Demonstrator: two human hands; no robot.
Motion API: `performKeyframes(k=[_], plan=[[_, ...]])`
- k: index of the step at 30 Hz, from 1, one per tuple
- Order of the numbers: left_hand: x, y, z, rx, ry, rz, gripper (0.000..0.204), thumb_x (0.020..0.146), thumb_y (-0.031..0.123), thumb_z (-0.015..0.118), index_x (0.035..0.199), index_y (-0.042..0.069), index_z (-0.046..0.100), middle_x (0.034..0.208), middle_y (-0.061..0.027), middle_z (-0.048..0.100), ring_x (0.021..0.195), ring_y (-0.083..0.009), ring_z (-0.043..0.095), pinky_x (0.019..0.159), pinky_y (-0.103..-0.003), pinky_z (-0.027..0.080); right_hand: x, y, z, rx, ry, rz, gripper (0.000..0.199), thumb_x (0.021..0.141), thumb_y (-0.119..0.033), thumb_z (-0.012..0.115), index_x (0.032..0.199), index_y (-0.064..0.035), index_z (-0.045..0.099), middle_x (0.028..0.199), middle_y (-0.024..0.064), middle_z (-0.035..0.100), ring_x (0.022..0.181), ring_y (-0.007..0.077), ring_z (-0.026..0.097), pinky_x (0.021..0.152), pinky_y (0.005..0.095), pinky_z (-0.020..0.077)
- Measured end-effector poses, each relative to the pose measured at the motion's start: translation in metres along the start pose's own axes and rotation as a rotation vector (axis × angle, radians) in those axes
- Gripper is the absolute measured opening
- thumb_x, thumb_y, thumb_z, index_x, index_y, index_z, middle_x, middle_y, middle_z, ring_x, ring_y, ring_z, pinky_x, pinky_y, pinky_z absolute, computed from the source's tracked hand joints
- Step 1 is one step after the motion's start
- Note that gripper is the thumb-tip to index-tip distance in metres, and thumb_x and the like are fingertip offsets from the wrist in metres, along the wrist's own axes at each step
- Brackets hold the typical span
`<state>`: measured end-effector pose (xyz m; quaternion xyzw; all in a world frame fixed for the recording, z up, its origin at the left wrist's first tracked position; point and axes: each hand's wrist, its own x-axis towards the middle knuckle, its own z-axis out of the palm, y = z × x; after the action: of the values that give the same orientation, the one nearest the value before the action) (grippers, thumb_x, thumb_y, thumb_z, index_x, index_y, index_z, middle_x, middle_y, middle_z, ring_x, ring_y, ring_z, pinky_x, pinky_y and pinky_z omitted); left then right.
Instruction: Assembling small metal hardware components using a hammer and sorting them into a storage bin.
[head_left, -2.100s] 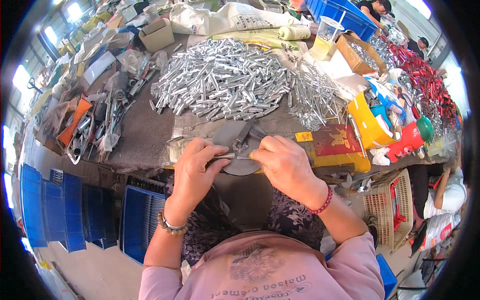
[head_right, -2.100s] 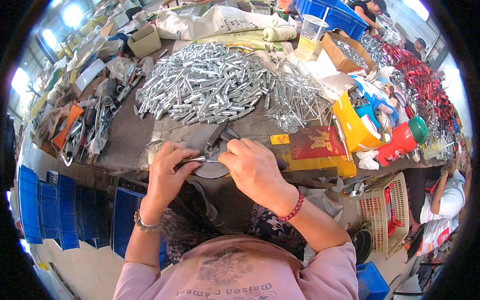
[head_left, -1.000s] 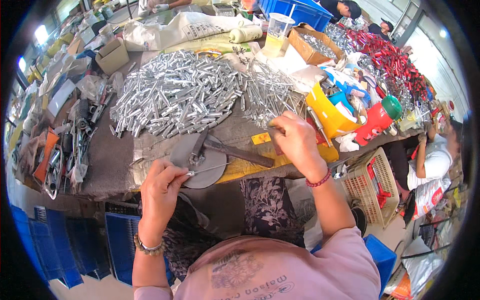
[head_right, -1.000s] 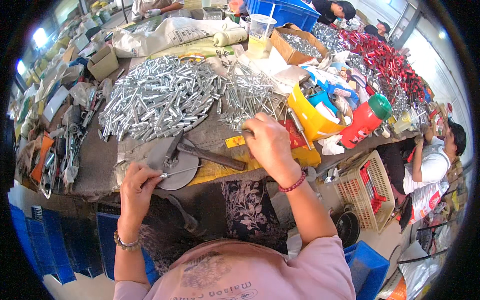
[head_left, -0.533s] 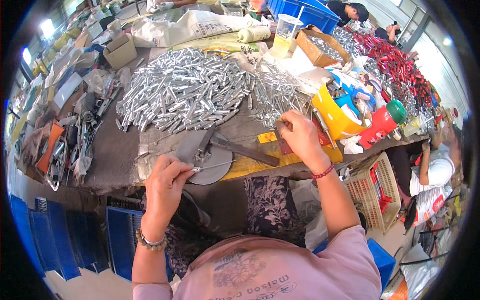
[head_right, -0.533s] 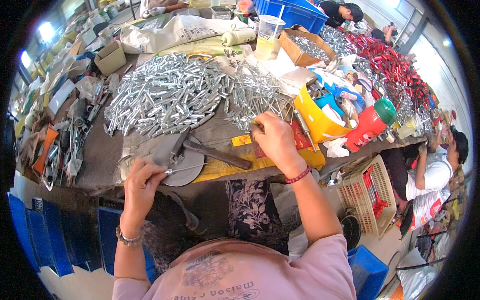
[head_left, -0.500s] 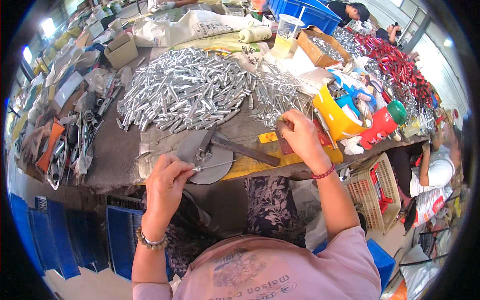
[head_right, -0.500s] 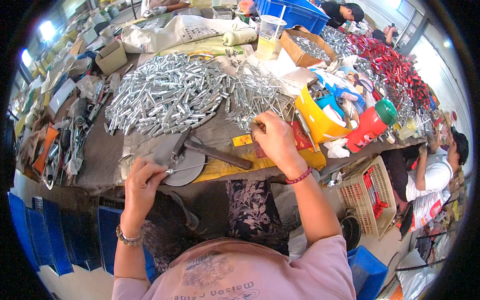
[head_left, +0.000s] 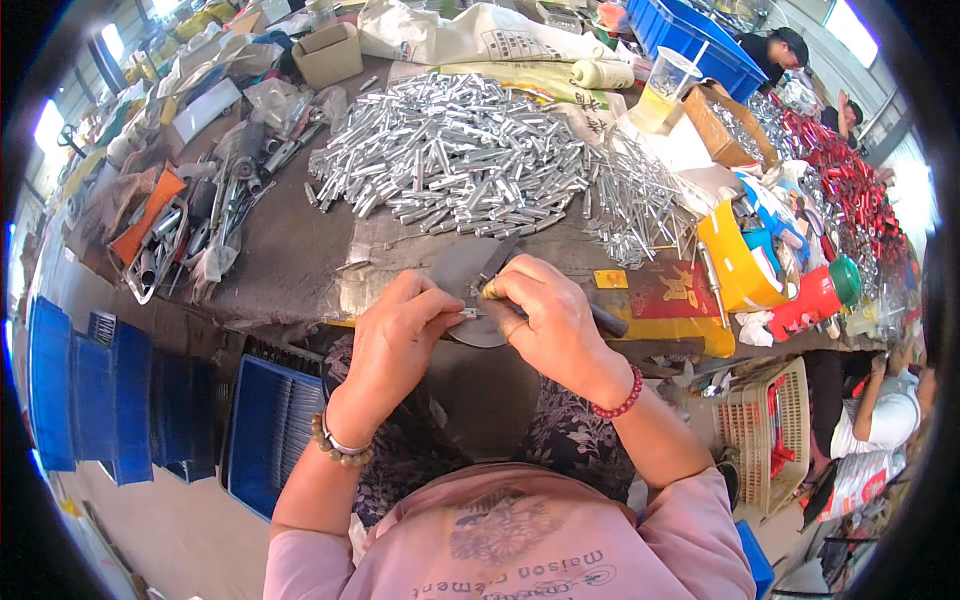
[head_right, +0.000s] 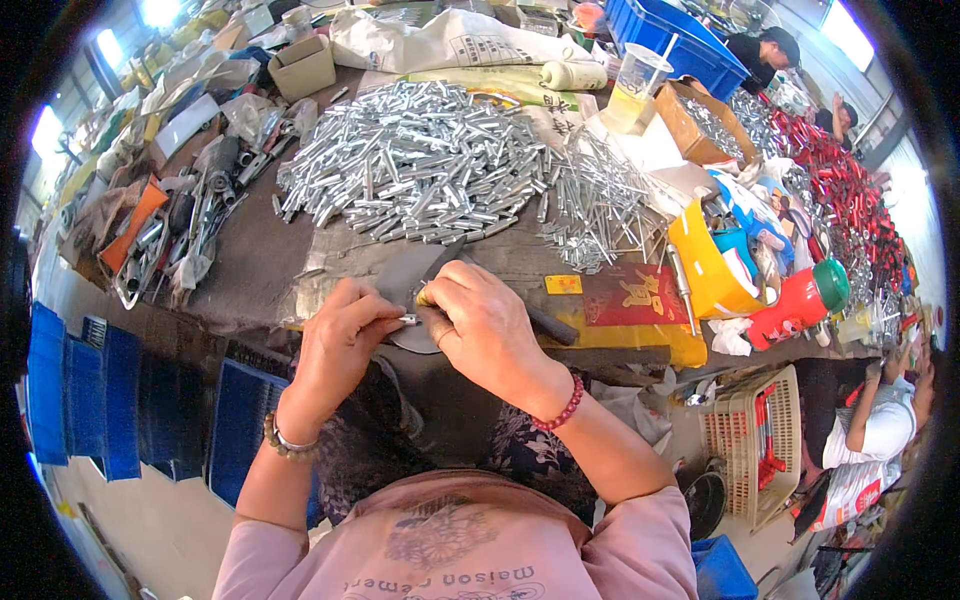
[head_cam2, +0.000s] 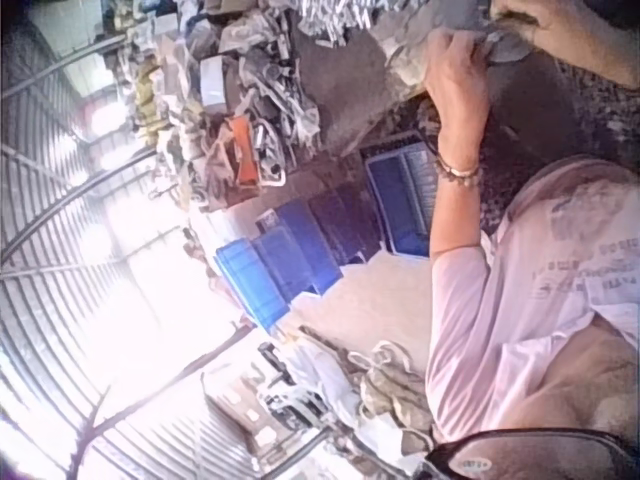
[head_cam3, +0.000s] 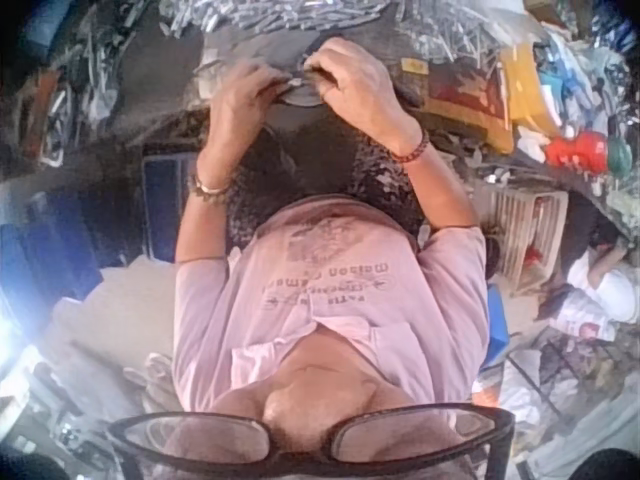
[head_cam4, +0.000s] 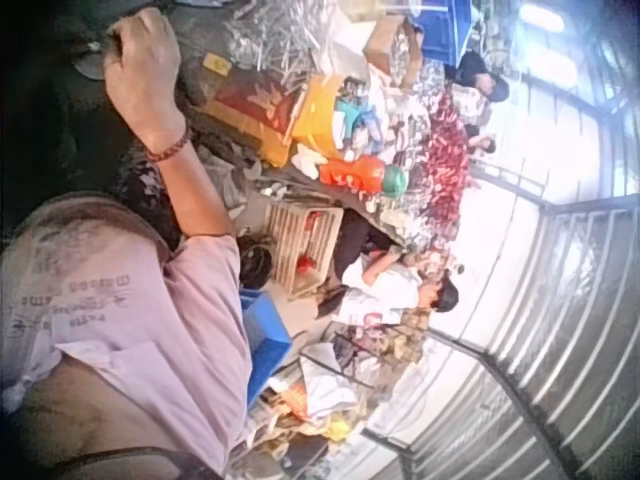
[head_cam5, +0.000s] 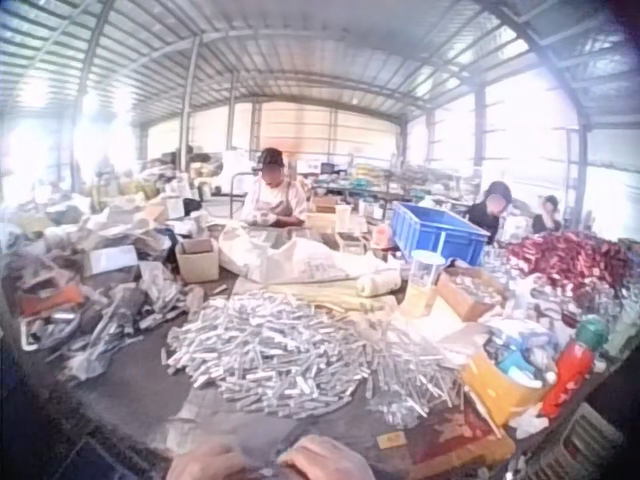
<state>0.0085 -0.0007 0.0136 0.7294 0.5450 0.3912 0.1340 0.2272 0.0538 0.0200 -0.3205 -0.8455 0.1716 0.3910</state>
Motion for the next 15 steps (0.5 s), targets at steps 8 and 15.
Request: performKeyframes(k=[8, 15], plan=[[-0.0014, -0.0053, 0.0004, -0.011, 0.046, 0.054, 0.016, 0.086, 0.006, 0.087, 0.098, 0.009, 0.077, 0.091, -0.008, 0.066, 0.085, -0.0327, 0.07, 0.072, -0.043, 0.055, 0.0046, -0.001, 0.0055, -0.009, -0.065, -0.011, 0.015, 0.087, 0.0, 0.078, 0.1, -0.0014, 0.07, 0.101, 0.013, 0.067, 0.095, 0.0372, 0.068, 0.083, 0.0475, 0.0557], [-0.0014, -0.0028, 0.0001, -0.002, 0.032, 0.049, 0.019, 0.085, 0.002, 0.087, 0.102, 0.007, 0.08, 0.093, -0.0084, 0.066, 0.082, -0.0303, 0.068, 0.073, -0.04, 0.054, 0.0088, -0.0075, 0.0025, -0.128, -0.094, -0.094, 0.016, 0.087, 0.0, 0.076, 0.1, -0.0032, 0.066, 0.101, 0.013, 0.061, 0.096, 0.0359, 0.065, 0.085, 0.0479, 0.0545]])
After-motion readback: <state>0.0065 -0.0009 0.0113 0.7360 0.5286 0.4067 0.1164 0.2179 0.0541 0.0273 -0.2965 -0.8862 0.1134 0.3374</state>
